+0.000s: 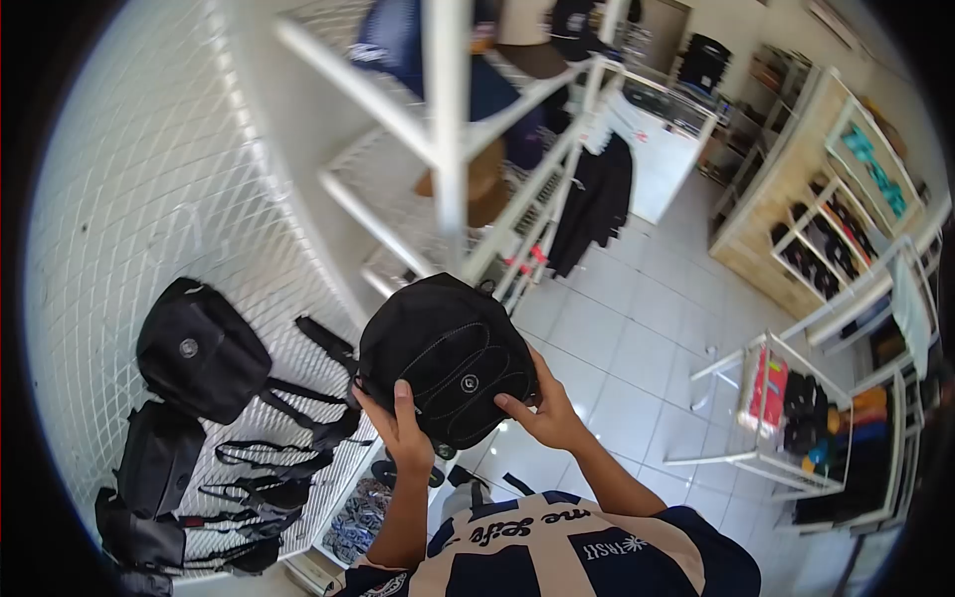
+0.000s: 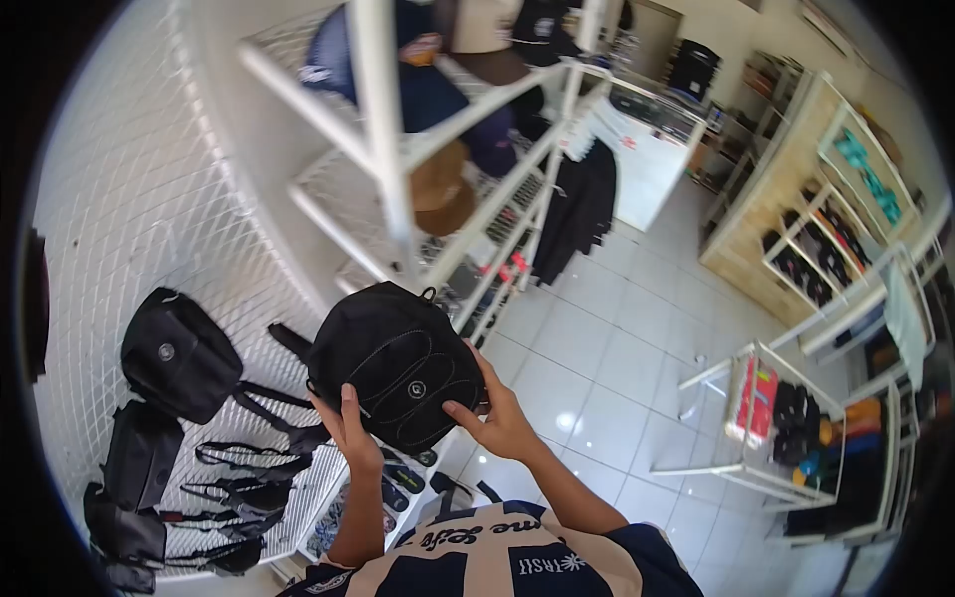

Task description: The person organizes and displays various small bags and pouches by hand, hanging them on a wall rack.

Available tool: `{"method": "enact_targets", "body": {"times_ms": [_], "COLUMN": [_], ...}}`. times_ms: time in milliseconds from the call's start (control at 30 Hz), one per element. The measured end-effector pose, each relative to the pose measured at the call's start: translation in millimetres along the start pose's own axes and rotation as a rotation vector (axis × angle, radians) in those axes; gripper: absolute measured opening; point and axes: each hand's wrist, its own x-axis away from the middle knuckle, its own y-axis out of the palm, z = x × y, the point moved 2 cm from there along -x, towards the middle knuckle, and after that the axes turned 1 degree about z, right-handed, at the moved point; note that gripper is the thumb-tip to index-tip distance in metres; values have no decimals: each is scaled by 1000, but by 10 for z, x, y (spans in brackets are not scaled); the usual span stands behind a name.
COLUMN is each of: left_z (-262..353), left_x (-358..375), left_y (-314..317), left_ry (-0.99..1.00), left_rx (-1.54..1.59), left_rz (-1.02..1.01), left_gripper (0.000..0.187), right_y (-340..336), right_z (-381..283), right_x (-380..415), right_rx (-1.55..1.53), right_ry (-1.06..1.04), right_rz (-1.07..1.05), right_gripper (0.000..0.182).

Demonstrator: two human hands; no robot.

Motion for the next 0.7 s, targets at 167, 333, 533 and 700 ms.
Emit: {"method": "enact_targets", "body": {"times_ms": [167, 333, 533, 700], "left_z": [5, 83, -131, -240], "left_x": [678, 1784, 3511, 4662], "left_y": [819, 1647, 2434, 2960], "left_ry": [-91, -198, -588, -737], "left_rx": [8, 50, 68, 170], "left_rz": [-440, -671, -833, -1003], "left_gripper": [56, 31, 34, 40], "right_y": [-807, -1741, -2391, -2552], "right_z": [114, 233, 90, 167], "right_x": [1122, 2528, 4311, 5304], "right_rx": [-38, -93, -74, -19], "right_ry": [-49, -106, 59, 138], "right_rz": [283, 616, 1022, 1201], "right_gripper": [81, 67, 75, 78]}}
